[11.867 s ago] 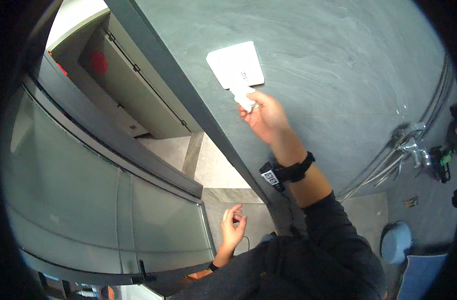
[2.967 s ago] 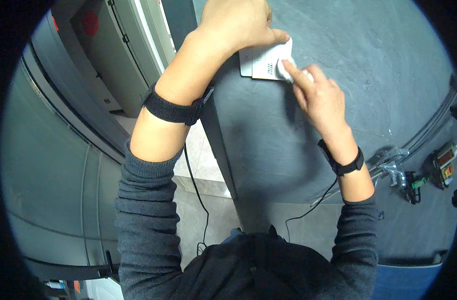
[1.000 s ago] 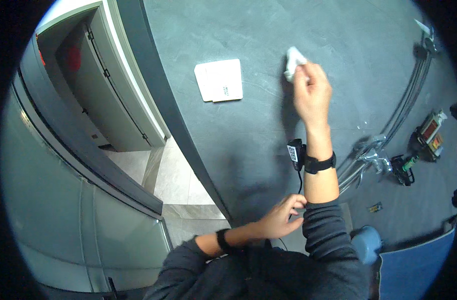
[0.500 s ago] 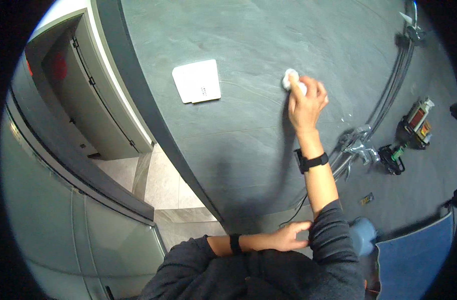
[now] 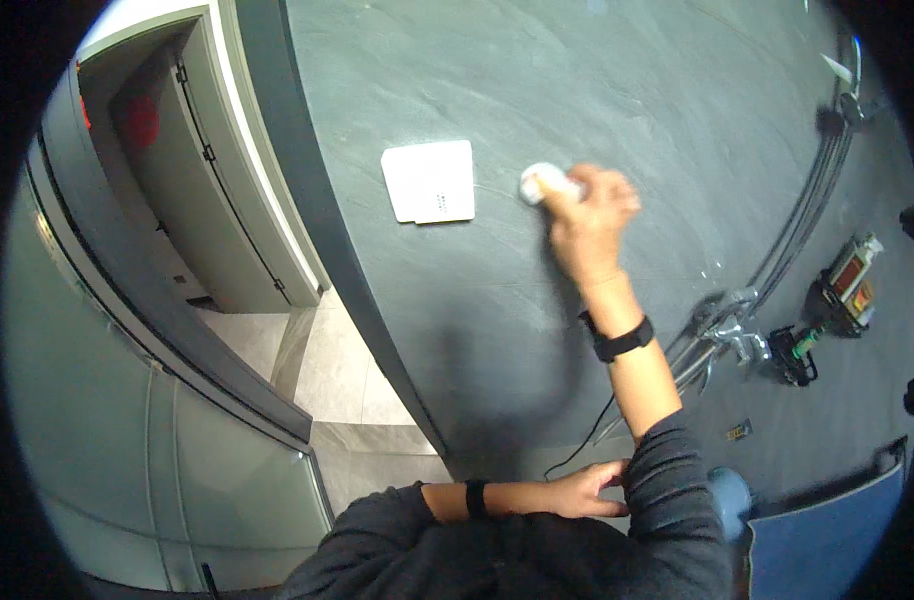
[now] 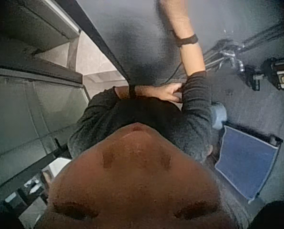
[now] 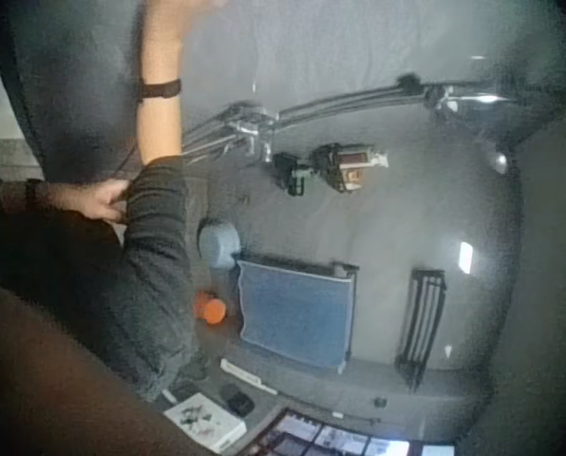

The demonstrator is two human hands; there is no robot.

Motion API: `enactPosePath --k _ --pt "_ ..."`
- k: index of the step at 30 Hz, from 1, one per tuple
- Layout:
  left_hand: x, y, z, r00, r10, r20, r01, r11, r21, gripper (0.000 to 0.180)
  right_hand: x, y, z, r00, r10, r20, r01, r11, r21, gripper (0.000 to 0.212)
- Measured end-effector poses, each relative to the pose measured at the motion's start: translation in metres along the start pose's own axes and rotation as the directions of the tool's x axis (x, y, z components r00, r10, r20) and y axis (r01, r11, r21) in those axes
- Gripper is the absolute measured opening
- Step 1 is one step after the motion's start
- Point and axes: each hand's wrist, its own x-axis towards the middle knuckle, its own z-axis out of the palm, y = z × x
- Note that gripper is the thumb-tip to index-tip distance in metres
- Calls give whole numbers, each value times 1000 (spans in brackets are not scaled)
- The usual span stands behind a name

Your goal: The person wipes a chrome shower fixture, a white wall-mounted device, and the surrounding gray tiled wall with a white wipe. They then wipe the door frame and a wall switch plate before returning to wipe the wall again.

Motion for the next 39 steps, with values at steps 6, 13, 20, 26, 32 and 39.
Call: enactPosePath --k 6,13,20,26,32,39 --pt "15 30 -21 942 214 -256 -207 977 57 76 95 45 -5 939 144 -313 -128 989 70 30" --pt "34 46 -47 925 252 -283 -245 968 60 89 101 2 22 974 -60 -217 97 982 162 31" --pt "35 -17 -6 997 -27 77 36 993 -113 90 -9 1 0 958 -247 144 190 927 323 30" --pt "44 1 -7 974 -80 -211 27 970 -242 89 43 93 -15 949 179 -261 -181 983 16 24" --pt "52 58 -35 895 204 -397 -247 967 -62 91 132 131 -28 714 539 -447 -553 826 113 25" --pt "21 73 -21 777 321 -542 -318 942 102 82 180 11 19 885 220 -410 -158 971 180 20"
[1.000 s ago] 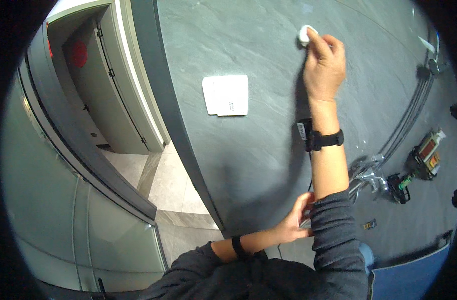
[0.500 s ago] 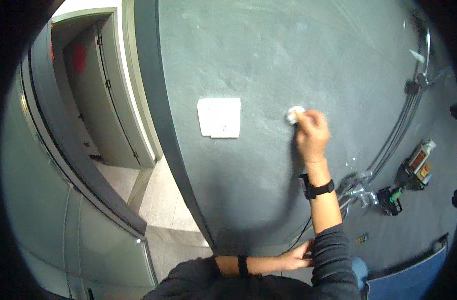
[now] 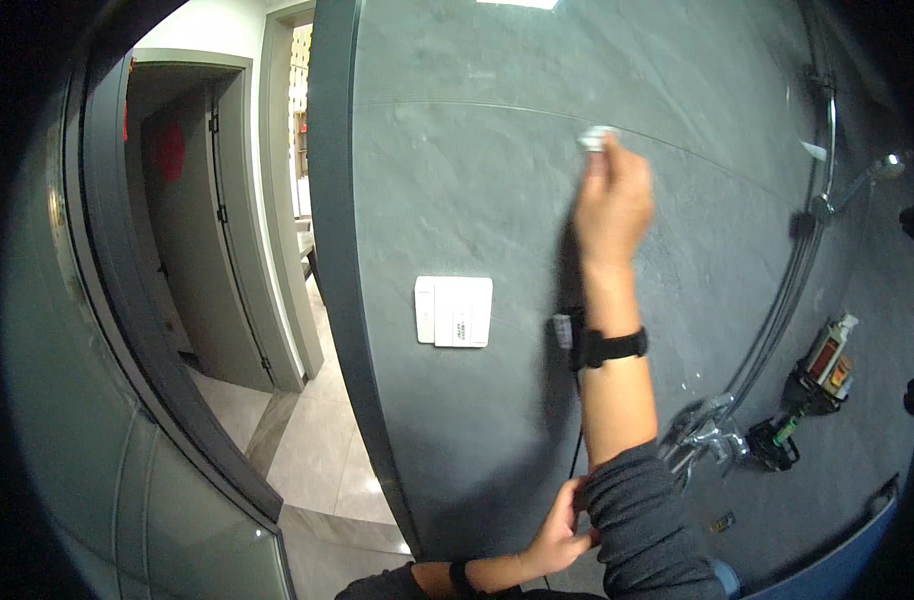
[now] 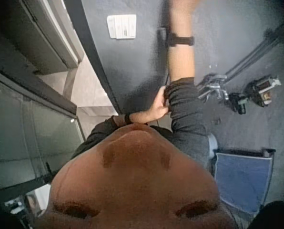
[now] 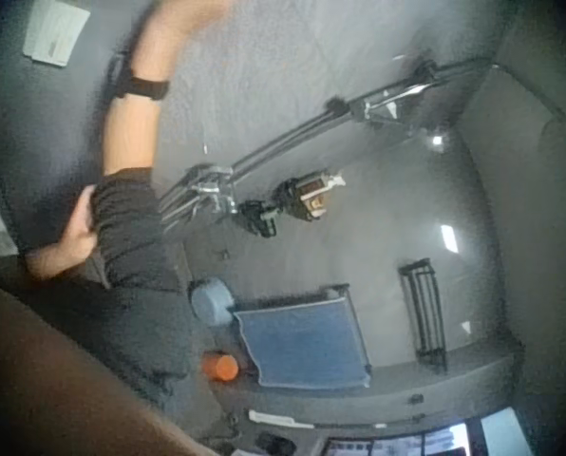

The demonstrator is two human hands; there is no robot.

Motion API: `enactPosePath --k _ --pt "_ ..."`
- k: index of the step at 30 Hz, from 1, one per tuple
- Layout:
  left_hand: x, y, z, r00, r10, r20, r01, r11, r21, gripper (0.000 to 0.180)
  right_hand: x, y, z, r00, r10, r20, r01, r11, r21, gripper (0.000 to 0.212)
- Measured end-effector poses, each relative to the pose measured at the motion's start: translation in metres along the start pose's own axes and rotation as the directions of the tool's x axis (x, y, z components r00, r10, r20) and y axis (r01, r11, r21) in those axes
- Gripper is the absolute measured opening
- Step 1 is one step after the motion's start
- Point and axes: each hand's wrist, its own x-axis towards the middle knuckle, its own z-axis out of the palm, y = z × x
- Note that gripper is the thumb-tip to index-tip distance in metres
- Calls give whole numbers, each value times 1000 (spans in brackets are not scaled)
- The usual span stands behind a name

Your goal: The person wipes a chrome shower fixture, a white wall-mounted device, and the surrounding gray tiled wall with a white wipe. They then wipe the door frame and a wall switch plate before returning to wipe the wall again.

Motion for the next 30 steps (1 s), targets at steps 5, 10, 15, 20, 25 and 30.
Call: enactPosePath --k 5,10,15,20,25,30 --pt "-16 -8 -3 992 -18 127 15 1000 23 75 -50 -93 20 905 -312 290 222 926 305 22" --pt "9 -6 -3 990 36 136 -44 997 59 86 -36 -70 8 858 -373 352 256 907 335 17" --pt "32 11 -5 986 84 142 -86 996 8 95 35 -9 -10 989 67 128 -84 988 127 19" --pt "28 30 -12 977 153 150 -155 988 -2 90 46 -36 22 997 58 56 -63 995 82 21" --pt "28 67 -26 961 140 240 -132 990 -49 86 73 -80 68 995 -85 47 81 994 75 23" --pt "45 102 -22 939 319 127 -328 943 58 99 80 -108 82 967 -238 86 226 966 127 17"
